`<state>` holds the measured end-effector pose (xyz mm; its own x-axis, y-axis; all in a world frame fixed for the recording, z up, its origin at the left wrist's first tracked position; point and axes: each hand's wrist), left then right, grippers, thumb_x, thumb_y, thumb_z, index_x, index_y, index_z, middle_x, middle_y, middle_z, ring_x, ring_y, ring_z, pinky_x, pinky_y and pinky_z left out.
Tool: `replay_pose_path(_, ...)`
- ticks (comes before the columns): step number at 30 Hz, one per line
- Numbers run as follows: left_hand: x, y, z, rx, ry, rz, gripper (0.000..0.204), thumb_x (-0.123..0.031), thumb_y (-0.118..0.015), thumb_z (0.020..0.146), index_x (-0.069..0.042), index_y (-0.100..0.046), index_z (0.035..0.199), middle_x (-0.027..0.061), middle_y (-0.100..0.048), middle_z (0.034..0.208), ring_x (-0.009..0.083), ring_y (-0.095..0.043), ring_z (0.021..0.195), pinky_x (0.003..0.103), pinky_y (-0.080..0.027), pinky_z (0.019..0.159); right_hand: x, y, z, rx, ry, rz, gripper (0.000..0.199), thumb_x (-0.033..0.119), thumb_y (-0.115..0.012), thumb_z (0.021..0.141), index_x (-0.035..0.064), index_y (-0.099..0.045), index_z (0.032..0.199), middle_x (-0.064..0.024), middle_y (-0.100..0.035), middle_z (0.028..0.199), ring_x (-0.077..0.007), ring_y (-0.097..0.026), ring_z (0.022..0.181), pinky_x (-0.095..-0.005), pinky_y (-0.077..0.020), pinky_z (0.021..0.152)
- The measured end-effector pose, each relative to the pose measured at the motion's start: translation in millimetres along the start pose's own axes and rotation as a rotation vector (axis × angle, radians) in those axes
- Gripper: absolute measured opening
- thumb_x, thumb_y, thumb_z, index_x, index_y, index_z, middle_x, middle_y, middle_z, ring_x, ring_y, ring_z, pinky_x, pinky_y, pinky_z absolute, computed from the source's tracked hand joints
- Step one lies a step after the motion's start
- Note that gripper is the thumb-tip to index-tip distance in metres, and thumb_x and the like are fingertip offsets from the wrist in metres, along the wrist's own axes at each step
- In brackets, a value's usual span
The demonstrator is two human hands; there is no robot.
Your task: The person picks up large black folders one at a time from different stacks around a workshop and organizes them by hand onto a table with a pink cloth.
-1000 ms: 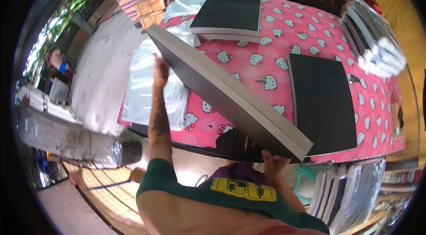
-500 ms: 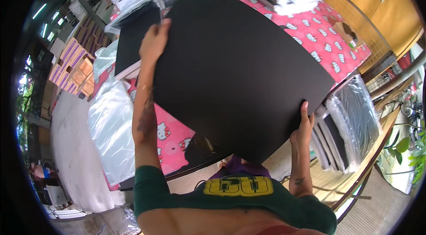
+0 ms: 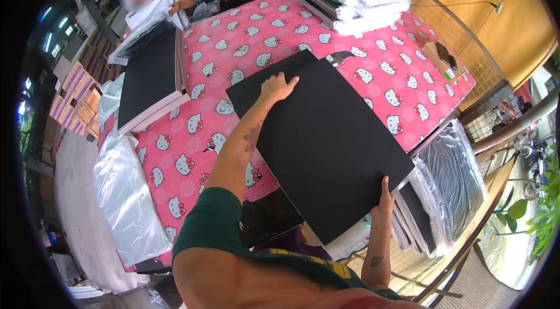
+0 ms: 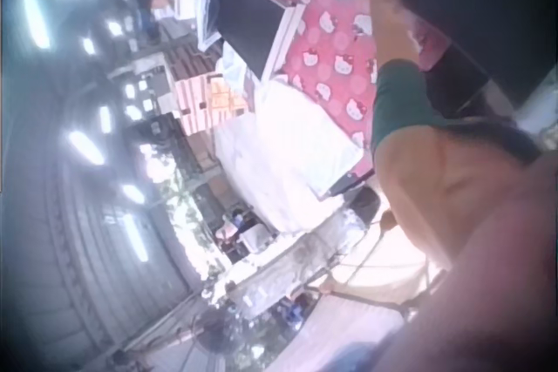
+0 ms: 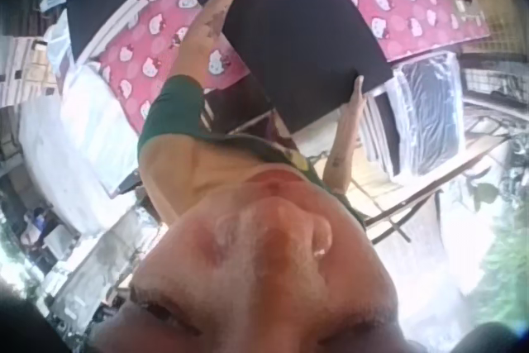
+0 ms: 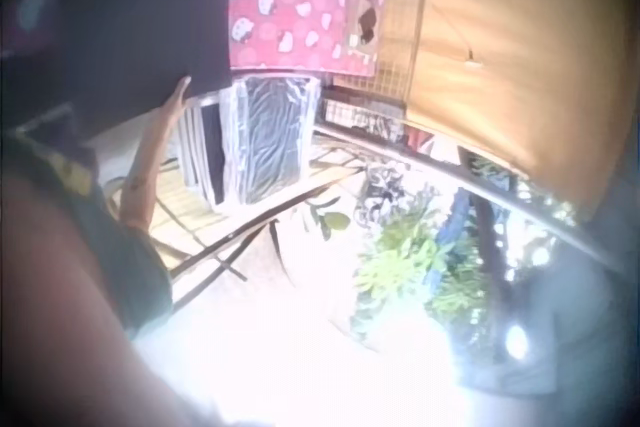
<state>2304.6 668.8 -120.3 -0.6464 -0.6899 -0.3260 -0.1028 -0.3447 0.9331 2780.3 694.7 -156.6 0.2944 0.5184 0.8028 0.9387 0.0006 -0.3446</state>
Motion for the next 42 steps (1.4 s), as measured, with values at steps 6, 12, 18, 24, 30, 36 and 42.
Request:
replay_pose_path(6, 99.2, 97.2, -23.0, -0.642, 0.003, -0.631, 0.040, -0.038, -0.062, 0.089, 0.000, -0.061, 0.101, 0.0171, -0.061, 0.090, 0.0335, -0.059, 0.086, 0.043, -0.047, 0.070, -11.6, 4.6, 7.6, 0.016, 0.000, 0.018, 0.065, 0.043, -0.072, 0.084, -0.0025, -0.053, 0.126, -0.0132, -0.059, 0.123, -0.0277, -0.059, 0.110, -0.0431, -0.0489, 0.095)
replay_pose_path(12, 227.8, 217.8, -288.4, -0.588, 0.030, -0.468, 0.024, -0.021, -0.066, 0.086, -0.003, -0.062, 0.102, 0.0155, -0.058, 0.099, 0.0259, -0.061, 0.085, 0.035, -0.050, 0.070, -4.3, 14.4, 3.7, 0.404, -0.119, -0.029, 0.073, 0.055, -0.060, 0.088, 0.0045, -0.046, 0.138, -0.0112, -0.048, 0.140, -0.0294, -0.049, 0.125, -0.0462, -0.0399, 0.106)
replay_pose_path(18, 345.3, 295.9, -581.0, -0.577, 0.463, -0.460, 0.024, -0.020, -0.068, 0.086, -0.002, -0.063, 0.100, 0.0161, -0.056, 0.108, 0.0266, -0.065, 0.087, 0.035, -0.055, 0.071, 4.2, -14.6, -46.5, -0.136, 0.788, -0.976, 0.068, 0.054, -0.061, 0.086, 0.0008, -0.054, 0.127, -0.0179, -0.055, 0.125, -0.0337, -0.055, 0.107, -0.0443, -0.0456, 0.092)
replay_pose_path(24, 452.8, 352.5, -772.0, -0.841, 0.777, -0.371, 0.022, -0.017, -0.067, 0.086, 0.002, -0.064, 0.096, 0.0172, -0.065, 0.094, 0.0278, -0.068, 0.079, 0.035, -0.055, 0.070, -130.0, -216.7, -171.2, 0.082, 1.414, -0.807, 0.034, 0.028, -0.059, 0.093, -0.0019, -0.069, 0.104, -0.0226, -0.068, 0.099, -0.0358, -0.066, 0.084, -0.0428, -0.0519, 0.073)
replay_pose_path(30, 549.3, 401.1, -846.8, -0.589, 0.758, -0.362, 0.029, -0.027, -0.065, 0.088, -0.001, -0.066, 0.099, 0.0161, -0.067, 0.096, 0.0275, -0.068, 0.082, 0.036, -0.053, 0.074, -303.4, -373.5, -379.3, 0.717, 0.974, -0.685, 0.039, 0.023, -0.056, 0.095, -0.0058, -0.054, 0.121, -0.0187, -0.062, 0.113, -0.0267, -0.060, 0.100, -0.0360, -0.0499, 0.085)
replay_pose_path(36, 718.6, 403.2, -978.0, -0.466, 1.027, -0.247, 0.034, -0.035, -0.063, 0.086, -0.003, -0.069, 0.095, 0.0177, -0.069, 0.092, 0.0335, -0.067, 0.085, 0.041, -0.052, 0.077, -497.3, -491.9, -551.1, 1.163, 0.751, -0.541, 0.033, 0.025, -0.054, 0.095, 0.0015, -0.055, 0.118, -0.0081, -0.059, 0.110, -0.0185, -0.059, 0.096, -0.0333, -0.0446, 0.085)
replay_pose_path(42, 827.6, 421.1, -1068.4, -0.346, 1.310, -0.409, 0.036, -0.035, -0.066, 0.085, -0.001, -0.067, 0.099, 0.0187, -0.069, 0.091, 0.0311, -0.068, 0.086, 0.039, -0.052, 0.076, -678.3, -556.2, -785.5, 1.861, 0.490, -0.669, 0.034, 0.015, -0.058, 0.092, 0.0068, -0.052, 0.125, -0.0046, -0.056, 0.114, -0.0152, -0.056, 0.095, -0.0297, -0.0458, 0.083)
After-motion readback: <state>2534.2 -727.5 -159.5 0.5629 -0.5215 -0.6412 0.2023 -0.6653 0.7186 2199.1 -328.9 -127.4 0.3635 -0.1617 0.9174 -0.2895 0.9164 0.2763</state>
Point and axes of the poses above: each hand's wrist, its own z-axis towards the middle knuckle, its own y-axis out of the back of the hand, x = y × z
